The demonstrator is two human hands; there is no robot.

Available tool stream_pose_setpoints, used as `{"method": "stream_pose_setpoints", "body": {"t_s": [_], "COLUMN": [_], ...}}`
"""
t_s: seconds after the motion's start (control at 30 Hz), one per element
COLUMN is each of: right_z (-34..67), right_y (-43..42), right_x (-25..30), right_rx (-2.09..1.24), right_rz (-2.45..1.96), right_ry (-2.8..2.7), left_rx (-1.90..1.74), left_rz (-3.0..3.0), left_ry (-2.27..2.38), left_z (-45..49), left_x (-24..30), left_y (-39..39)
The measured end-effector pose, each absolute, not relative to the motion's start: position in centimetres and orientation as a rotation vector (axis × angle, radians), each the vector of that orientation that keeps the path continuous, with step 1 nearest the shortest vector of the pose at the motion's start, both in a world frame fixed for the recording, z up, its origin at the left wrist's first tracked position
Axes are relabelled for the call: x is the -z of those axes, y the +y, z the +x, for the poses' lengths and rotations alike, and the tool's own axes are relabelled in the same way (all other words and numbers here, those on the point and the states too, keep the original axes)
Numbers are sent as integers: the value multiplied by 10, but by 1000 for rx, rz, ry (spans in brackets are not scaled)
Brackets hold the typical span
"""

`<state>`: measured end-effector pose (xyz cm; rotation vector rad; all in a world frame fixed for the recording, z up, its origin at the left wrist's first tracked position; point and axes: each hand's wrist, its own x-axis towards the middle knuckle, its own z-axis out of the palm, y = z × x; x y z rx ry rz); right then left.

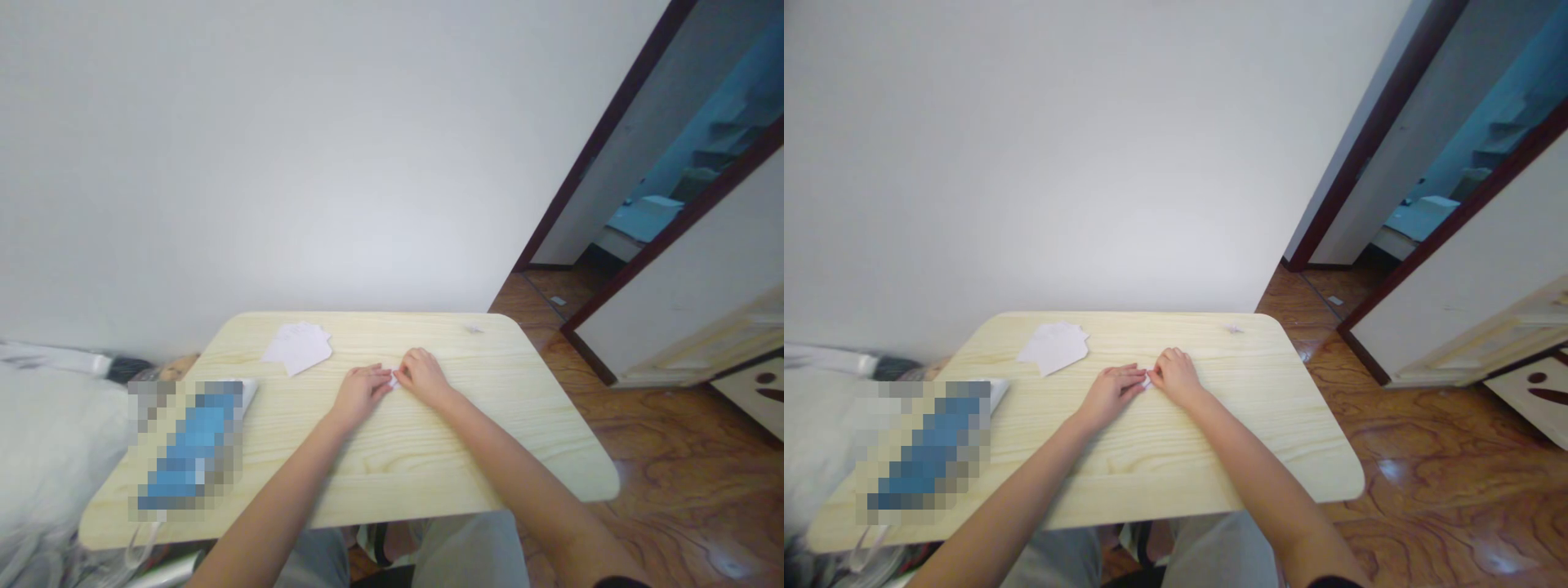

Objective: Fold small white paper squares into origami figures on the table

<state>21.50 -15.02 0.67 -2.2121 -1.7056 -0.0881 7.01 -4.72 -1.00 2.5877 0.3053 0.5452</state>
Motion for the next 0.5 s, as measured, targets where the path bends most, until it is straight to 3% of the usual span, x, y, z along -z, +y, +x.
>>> {"method": "stream_pose_setpoints", "body": {"t_s": [0.5], "right_z": [215], "right_y": [-148], "right_x": [-4], "right_rx": [46], "right_rz": [-2233], "right_ry": [-1658], "left_rx": [-485], "left_rz": [2684], "left_ry": [228], "left_z": [67], "left_x": [4], "left_y": [-48]}}
